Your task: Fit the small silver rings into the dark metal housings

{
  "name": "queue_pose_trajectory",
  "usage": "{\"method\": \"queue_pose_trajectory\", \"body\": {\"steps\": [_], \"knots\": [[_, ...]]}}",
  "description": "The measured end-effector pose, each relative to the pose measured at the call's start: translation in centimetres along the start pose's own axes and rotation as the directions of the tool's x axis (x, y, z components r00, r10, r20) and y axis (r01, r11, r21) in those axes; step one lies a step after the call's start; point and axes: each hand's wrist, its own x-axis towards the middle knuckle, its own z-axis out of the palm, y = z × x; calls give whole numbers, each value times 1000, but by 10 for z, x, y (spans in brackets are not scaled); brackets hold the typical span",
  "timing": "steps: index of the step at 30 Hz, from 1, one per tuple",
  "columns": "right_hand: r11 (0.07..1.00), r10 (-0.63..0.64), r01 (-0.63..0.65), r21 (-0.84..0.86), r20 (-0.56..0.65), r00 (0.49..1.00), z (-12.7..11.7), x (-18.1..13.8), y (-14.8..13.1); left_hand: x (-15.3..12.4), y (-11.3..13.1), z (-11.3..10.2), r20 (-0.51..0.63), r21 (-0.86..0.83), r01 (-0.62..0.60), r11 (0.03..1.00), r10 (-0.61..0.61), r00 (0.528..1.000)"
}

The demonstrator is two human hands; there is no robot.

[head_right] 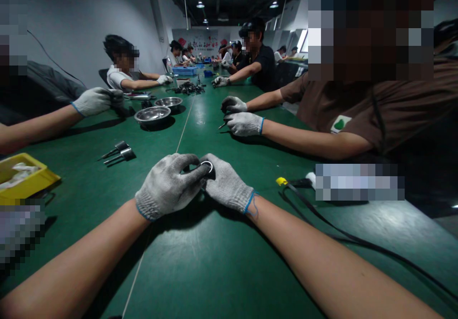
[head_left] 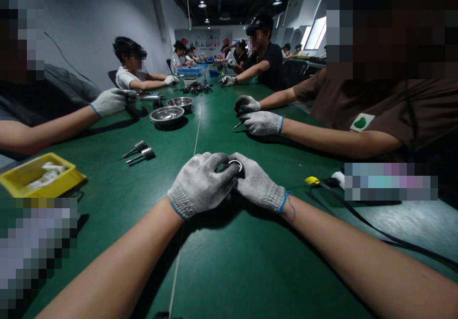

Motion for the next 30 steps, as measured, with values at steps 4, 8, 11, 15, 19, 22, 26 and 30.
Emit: {"method": "queue_pose_trajectory", "body": {"steps": [4,8,11,15,19,22,26,30], "knots": [[1000,1,-1,8,10,1000,0,-1,0,1,1,-1,14,-9,10,1000,-9,1000],[1000,-5,5,5,10,1000,1,-1,1,2,0,-2,30,9,2,1000,-3,1000],[1000,-1,1,3,8,1000,1,-1,1,2,0,-2,60,-12,20,1000,-20,998],[999,25,-25,21,13,1000,1,0,1,2,1,-3,102,-154,118,981,-103,989],[999,9,-8,51,-12,1000,0,0,-2,0,5,-2,10,-370,235,899,-249,969],[998,28,-26,62,-21,999,-1,0,-6,-4,3,2,-78,-444,304,843,-375,924],[994,94,-92,62,-33,995,-2,2,-6,-11,-11,15,58,-396,458,796,-476,878],[990,141,-142,1,-129,982,-3,4,0,-19,-27,29,318,-414,556,720,-458,830]]}}
